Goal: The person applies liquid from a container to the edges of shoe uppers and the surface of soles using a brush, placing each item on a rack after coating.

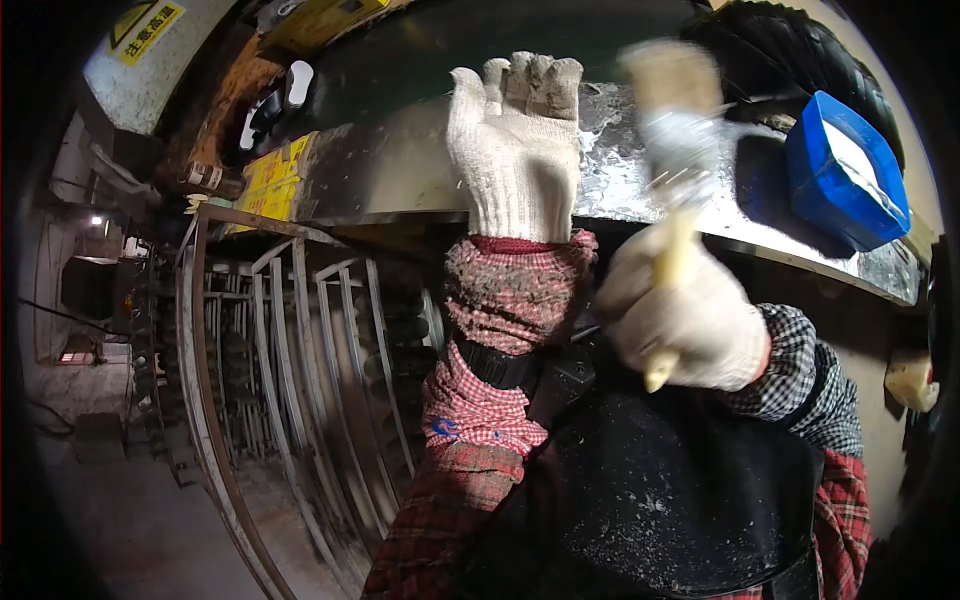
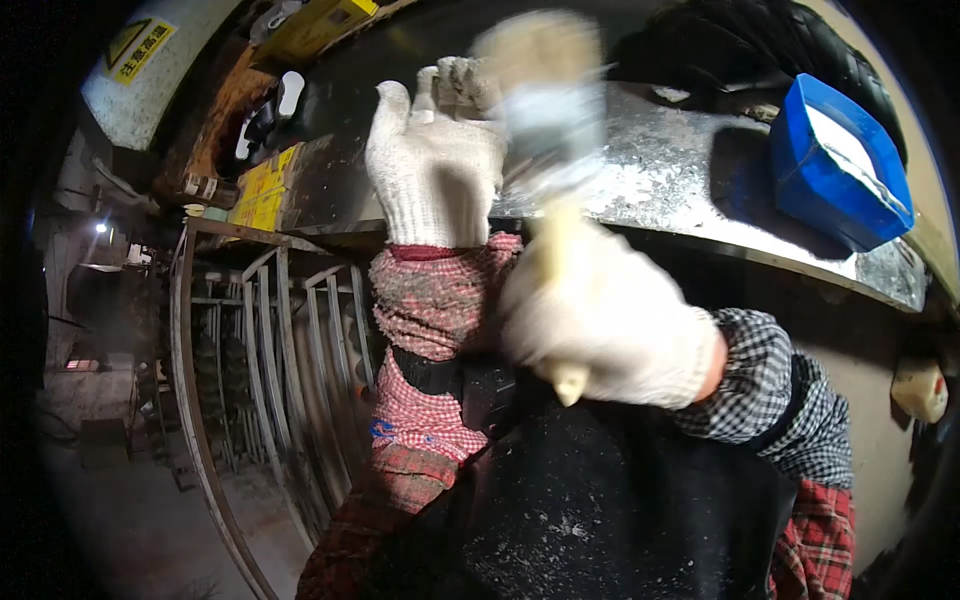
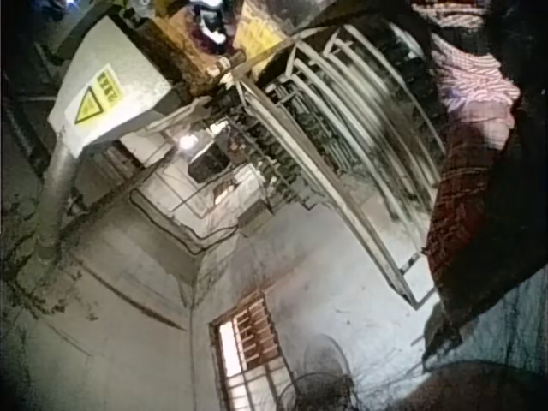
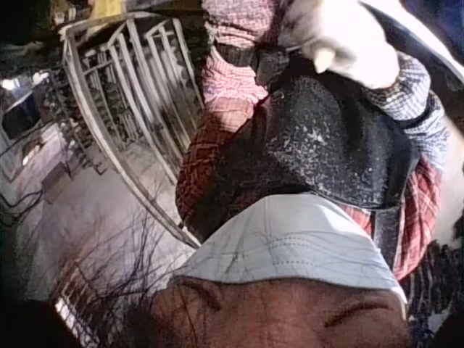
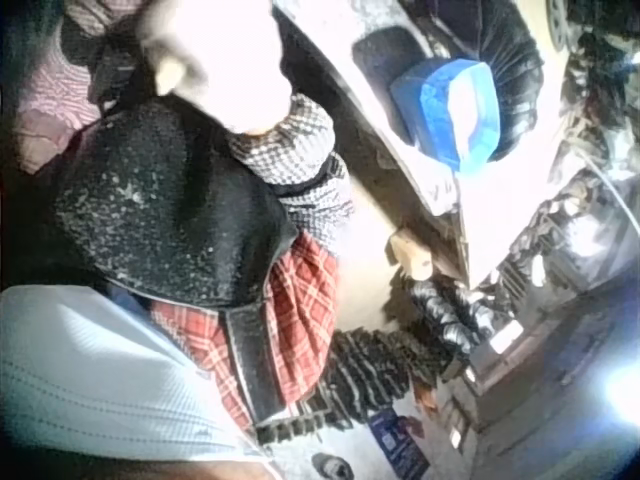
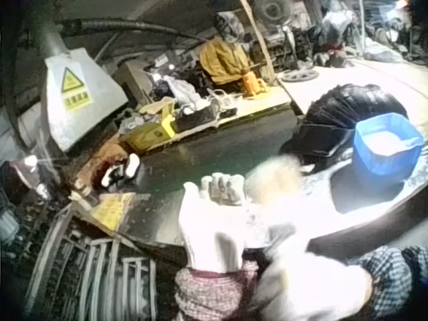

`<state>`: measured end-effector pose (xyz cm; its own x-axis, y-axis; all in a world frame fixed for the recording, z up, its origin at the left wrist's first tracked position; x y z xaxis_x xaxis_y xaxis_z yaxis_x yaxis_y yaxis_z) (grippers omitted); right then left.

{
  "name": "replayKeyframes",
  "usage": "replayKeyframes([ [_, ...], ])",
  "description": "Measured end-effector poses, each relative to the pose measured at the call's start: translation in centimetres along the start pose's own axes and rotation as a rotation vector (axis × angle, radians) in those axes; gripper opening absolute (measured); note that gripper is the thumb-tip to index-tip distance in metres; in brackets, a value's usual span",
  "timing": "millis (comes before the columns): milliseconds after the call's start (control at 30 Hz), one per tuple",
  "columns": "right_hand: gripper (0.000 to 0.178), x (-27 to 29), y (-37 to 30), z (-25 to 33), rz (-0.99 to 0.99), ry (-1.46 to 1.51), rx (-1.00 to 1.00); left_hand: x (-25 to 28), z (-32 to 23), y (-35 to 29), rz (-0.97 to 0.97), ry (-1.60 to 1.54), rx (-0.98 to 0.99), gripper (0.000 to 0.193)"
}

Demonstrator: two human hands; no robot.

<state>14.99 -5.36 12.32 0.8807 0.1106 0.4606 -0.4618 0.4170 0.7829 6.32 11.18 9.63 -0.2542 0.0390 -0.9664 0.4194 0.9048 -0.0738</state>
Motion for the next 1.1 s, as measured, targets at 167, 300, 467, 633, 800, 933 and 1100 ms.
replayKeyframes([
  [167, 0.026, 2.0, -4.6, -1.1, -0.542, 0.180, -0.294, -1.9, -2.1, -0.9, 0.016, -0.020, -0.064, 0.034],
  [300, 0.026, 0.6, -5.9, -1.4, -0.350, 0.264, -0.492, -3.5, -2.6, -1.7, 0.147, 0.049, -0.116, 0.035],
  [467, 0.022, -1.8, -3.6, -0.3, -0.222, 0.557, -0.540, -10.0, -5.0, -5.2, 0.632, 0.256, -0.317, 0.042],
  [633, 0.033, -3.9, -2.0, 0.0, -0.207, 0.817, -0.737, -13.1, -4.7, -9.5, 0.711, 0.616, -0.601, 0.043],
  [800, 0.039, -6.3, -1.0, 0.0, -0.088, 0.626, -0.533, -13.0, -2.8, -10.3, 0.720, 0.774, -0.761, 0.040],
  [933, 0.017, -6.5, -3.2, -0.9, -0.219, 1.252, -0.840, -12.9, -2.6, -10.3, 0.710, 0.816, -0.819, 0.038],
  [1100, 0.021, -6.1, -3.9, -0.7, -0.197, 1.273, -0.933, -11.2, -5.3, -9.8, 0.619, 0.610, -0.821, 0.036],
])
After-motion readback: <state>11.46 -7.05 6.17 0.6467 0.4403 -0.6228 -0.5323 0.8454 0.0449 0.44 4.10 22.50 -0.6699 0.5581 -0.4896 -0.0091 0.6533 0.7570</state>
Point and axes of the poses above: each hand's wrist, its own y-axis towards the middle knuckle, its own x-axis out of the back of the hand, z = x × y, the point moved 6 cm from there along y, towards the middle knuckle, and after that the axes turned 10 degrees about x, right-handed, at the moved point
